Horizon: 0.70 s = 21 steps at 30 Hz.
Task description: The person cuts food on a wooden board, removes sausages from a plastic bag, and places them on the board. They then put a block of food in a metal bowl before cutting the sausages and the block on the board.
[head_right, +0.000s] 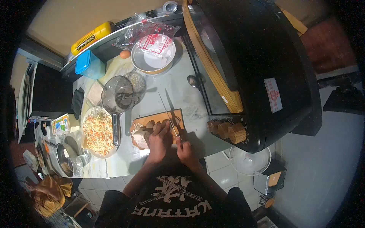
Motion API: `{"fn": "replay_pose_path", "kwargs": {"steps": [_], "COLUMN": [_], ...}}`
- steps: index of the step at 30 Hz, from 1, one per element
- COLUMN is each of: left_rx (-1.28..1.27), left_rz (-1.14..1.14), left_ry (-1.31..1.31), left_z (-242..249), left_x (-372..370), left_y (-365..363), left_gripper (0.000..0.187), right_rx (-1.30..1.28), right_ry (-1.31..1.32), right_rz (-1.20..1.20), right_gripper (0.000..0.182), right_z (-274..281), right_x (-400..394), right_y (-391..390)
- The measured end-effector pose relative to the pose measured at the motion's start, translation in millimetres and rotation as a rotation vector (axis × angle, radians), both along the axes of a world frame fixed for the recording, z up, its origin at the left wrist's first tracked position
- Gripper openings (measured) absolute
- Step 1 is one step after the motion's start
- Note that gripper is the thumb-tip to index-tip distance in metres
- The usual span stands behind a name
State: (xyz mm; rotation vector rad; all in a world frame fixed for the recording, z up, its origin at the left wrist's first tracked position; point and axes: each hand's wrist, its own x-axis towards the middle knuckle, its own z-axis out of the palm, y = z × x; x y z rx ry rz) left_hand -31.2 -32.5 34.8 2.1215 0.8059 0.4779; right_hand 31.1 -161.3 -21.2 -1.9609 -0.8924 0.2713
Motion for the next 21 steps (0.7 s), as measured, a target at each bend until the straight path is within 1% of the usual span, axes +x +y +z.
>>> {"fn": "replay_pose_path", "kwargs": {"steps": [2,3,4,5,6,8,11,13,15,17,18,20,21], "left_rx": [-0.014,-0.026,-0.026,-0.01,0.005,0.017,0.008,-0.014,0.023,0.014,0.007,0.02,0.034], "left_rz": [-0.008,-0.017,-0.015,-0.042,-0.071,-0.072,-0.068,-0.063,-0.059,-0.064,-0.064,-0.07,-0.072], "left_ry": [0.007,0.015,0.017,0.014,0.011,0.017,0.028,0.035,0.057,0.054,0.047,0.046,0.042], "left_z": [1.0,1.1,0.5,-0.6,-1.7,-3.9,-5.0,-5.8,-6.3,-5.4,-5.1,-8.0,-9.4], "left_x": [-1.1,-2.1,-3.3,-4.1,-4.6,-5.2,-5.3,-5.7,-5.2,-4.8,-5.0,-6.3,-6.7], "left_y": [-0.5,-0.7,-0.5,0.2,0.6,0.1,-0.2,-1.7,-1.9,-0.8,-1.0,-1.3,-1.2], "left_gripper": [0.051,0.052,0.052,0.056,0.061,0.062,0.064,0.064,0.065,0.065,0.064,0.063,0.062], "right_rx": [-0.064,-0.065,-0.088,-0.108,-0.107,-0.159,-0.15,-0.148,-0.142,-0.123,-0.125,-0.094,-0.092], "right_ry": [0.077,0.08,-0.159,-0.399,-0.398,-0.563,-0.624,-0.639,-0.654,-0.521,-0.519,-0.397,-0.398], "right_rz": [0.024,0.026,0.134,0.239,0.239,0.301,0.229,0.214,0.195,0.223,0.22,0.22,0.217], "right_gripper": [0.018,0.018,0.016,0.026,0.026,0.044,0.043,0.042,0.041,0.04,0.04,0.038,0.038], "right_z": [1.4,0.7,-0.8,-2.7,-5.6,-12.0,-2.8,3.5,1.9,-5.4,-5.3,-5.7,-5.6], "right_x": [-2.3,-3.2,-3.5,-3.5,-4.1,-4.7,-6.6,-7.4,-9.6,-12.8,-13.9,-15.5,-16.7], "right_y": [-3.9,-7.0,-11.0,-14.3,-17.2,-21.3,-16.1,-13.1,-12.8,-15.9,-16.4,-13.9,-12.9]}}
